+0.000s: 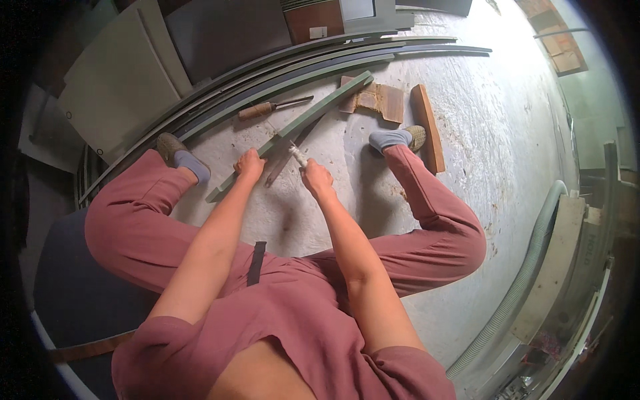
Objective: Sawing a thin curved piece of wood while sitting on the floor of a woodworking workshop.
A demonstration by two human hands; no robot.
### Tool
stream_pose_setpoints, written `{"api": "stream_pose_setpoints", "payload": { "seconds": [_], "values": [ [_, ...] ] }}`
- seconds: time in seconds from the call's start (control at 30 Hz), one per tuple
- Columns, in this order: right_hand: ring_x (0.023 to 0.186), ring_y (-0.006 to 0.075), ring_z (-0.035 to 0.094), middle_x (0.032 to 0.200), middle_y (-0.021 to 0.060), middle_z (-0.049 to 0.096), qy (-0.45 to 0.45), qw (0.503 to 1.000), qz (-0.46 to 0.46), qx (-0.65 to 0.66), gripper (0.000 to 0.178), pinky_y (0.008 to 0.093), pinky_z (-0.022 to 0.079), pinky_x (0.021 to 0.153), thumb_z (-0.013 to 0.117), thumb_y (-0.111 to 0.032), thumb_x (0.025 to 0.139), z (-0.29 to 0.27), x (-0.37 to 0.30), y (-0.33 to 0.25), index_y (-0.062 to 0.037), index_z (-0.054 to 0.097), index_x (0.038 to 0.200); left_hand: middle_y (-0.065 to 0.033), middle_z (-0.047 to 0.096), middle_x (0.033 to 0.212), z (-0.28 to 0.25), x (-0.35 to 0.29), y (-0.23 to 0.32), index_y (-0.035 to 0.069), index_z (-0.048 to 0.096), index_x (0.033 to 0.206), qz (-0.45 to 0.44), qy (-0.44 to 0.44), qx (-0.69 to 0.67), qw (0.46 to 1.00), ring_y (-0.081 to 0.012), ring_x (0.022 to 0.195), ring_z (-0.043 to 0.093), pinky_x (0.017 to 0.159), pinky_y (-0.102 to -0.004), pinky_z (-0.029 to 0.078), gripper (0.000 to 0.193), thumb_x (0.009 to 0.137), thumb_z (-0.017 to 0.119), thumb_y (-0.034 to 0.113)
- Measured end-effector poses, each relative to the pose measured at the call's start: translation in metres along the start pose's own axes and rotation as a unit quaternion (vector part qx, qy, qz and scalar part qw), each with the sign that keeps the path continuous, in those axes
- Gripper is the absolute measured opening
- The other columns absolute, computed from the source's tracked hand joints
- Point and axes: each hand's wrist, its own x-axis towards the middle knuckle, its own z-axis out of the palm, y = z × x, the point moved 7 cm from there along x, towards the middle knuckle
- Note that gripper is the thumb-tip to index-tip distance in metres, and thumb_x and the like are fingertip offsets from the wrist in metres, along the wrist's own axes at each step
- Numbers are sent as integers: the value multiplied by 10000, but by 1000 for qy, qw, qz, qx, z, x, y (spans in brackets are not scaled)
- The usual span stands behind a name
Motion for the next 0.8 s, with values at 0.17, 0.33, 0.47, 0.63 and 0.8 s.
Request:
{"api": "stream_pose_setpoints", "payload": {
  "seconds": [0.17, 0.33, 0.47, 0.63, 0.8],
  "values": [
    [807, 420, 575, 825, 230, 608, 8, 1000, -16, -19, 282, 500, 434, 696, 523, -304, 834, 2, -13, 6, -49, 490, 949, -156, 603, 1028, 4, -2, -4, 61, 597, 976, 9, 8, 4, 1000, -338, 992, 557, 821, -470, 429, 319, 741, 673, 262],
    [795, 428, 563, 806, 237, 597, 12, 999, 29, -6, 273, 506, 427, 684, 519, -308, 839, 12, -38, 61, -47, 498, 916, -140, 596, 1039, 2, 0, -3, 75, 602, 970, -1, -3, 4, 1000, -324, 1017, 539, 838, -455, 417, 293, 747, 668, 254],
    [795, 423, 570, 811, 233, 602, 9, 1000, 0, -1, 273, 505, 431, 684, 523, -310, 834, 8, -23, 40, -50, 505, 918, -126, 585, 1058, -2, 8, -6, 85, 597, 982, 7, -7, -15, 1000, -312, 1035, 525, 856, -441, 404, 294, 750, 668, 250],
    [803, 415, 594, 823, 230, 617, -4, 999, -18, -26, 284, 493, 458, 710, 536, -298, 818, 2, -9, -8, -44, 516, 944, -124, 587, 1057, 1, 2, -4, 81, 595, 995, 1, -6, 3, 1000, -309, 1027, 533, 851, -439, 413, 313, 749, 672, 259],
    [786, 421, 588, 806, 234, 611, 10, 999, -36, -24, 264, 503, 447, 685, 521, -287, 831, 4, -17, -2, -42, 503, 927, -149, 604, 1027, 0, -3, 0, 55, 604, 956, 7, -4, 12, 1000, -333, 1004, 554, 824, -443, 441, 310, 750, 666, 278]
  ]
}}
